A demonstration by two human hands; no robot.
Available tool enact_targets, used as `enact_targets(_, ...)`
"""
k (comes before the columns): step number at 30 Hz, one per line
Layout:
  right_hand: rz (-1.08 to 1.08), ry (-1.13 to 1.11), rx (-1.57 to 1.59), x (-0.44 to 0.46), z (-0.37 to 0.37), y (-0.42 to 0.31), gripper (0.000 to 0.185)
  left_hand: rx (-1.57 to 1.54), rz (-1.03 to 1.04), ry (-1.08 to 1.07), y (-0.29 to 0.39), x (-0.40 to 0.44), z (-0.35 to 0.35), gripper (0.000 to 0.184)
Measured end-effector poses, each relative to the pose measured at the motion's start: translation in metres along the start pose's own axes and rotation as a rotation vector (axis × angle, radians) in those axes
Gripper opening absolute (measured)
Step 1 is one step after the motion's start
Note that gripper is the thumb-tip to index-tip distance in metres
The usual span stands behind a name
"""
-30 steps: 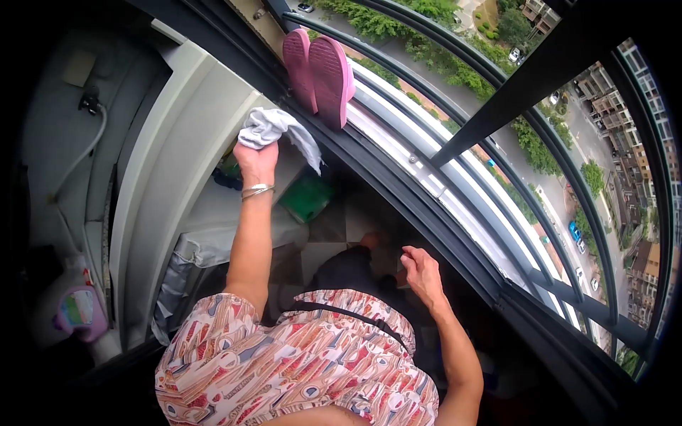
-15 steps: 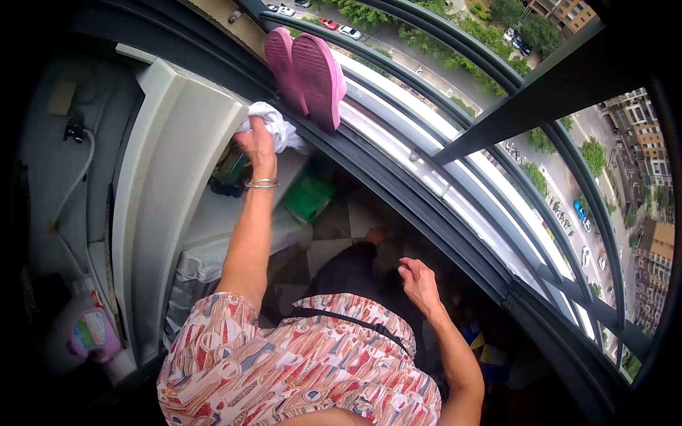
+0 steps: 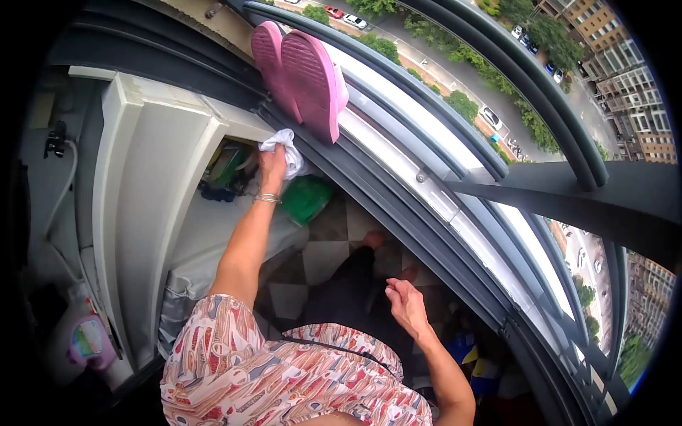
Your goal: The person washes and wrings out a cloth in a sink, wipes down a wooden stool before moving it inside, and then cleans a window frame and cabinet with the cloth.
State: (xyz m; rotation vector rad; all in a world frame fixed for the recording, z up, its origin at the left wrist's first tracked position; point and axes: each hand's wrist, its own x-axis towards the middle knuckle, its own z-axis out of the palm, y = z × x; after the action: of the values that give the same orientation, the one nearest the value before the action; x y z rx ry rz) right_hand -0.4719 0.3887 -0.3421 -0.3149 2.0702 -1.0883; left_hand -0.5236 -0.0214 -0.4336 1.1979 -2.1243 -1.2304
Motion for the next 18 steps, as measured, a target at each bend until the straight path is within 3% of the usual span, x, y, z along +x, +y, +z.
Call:
enact_targets(1,0.003,-0.019,0.019,0.002,0.003,0.002,0.022,-0.014,0.000,0.009,-0.003,-0.001,0.000,0.036)
enact_targets(6,0.001,-0.080,0.001,0.016,0.012,0.001,0.021,-0.059,-0.070,0.073,-0.050,0.006,0.037,0.035)
enact_targets(8,0.063,-0.089,-0.017,0.012,0.013,-0.002,0.021,-0.129,-0.247,-0.033,-0.092,0.012,0.048,0.037)
enact_targets(9,0.062,-0.067,-0.017,0.014,0.013,0.001,0.021,0.066,-0.390,-0.030,-0.093,0.012,0.053,0.039)
enact_targets(12,0.047,-0.016,-0.050,0.016,0.008,0.008,0.020,0.078,-0.411,-0.089,-0.148,0.025,0.080,0.042)
enact_targets(13,0.054,0.018,-0.040,0.014,0.006,0.014,0.020,0.125,-0.290,-0.025,-0.178,0.030,0.095,0.044)
enact_targets(17,0.078,0.139,-0.037,0.010,-0.009,0.026,0.019,0.396,-0.261,-0.194,-0.177,0.035,0.105,0.046)
enact_targets(18,0.118,0.161,-0.006,0.006,-0.013,0.026,0.019,0.282,-0.432,-0.087,-0.150,0.024,0.102,0.045)
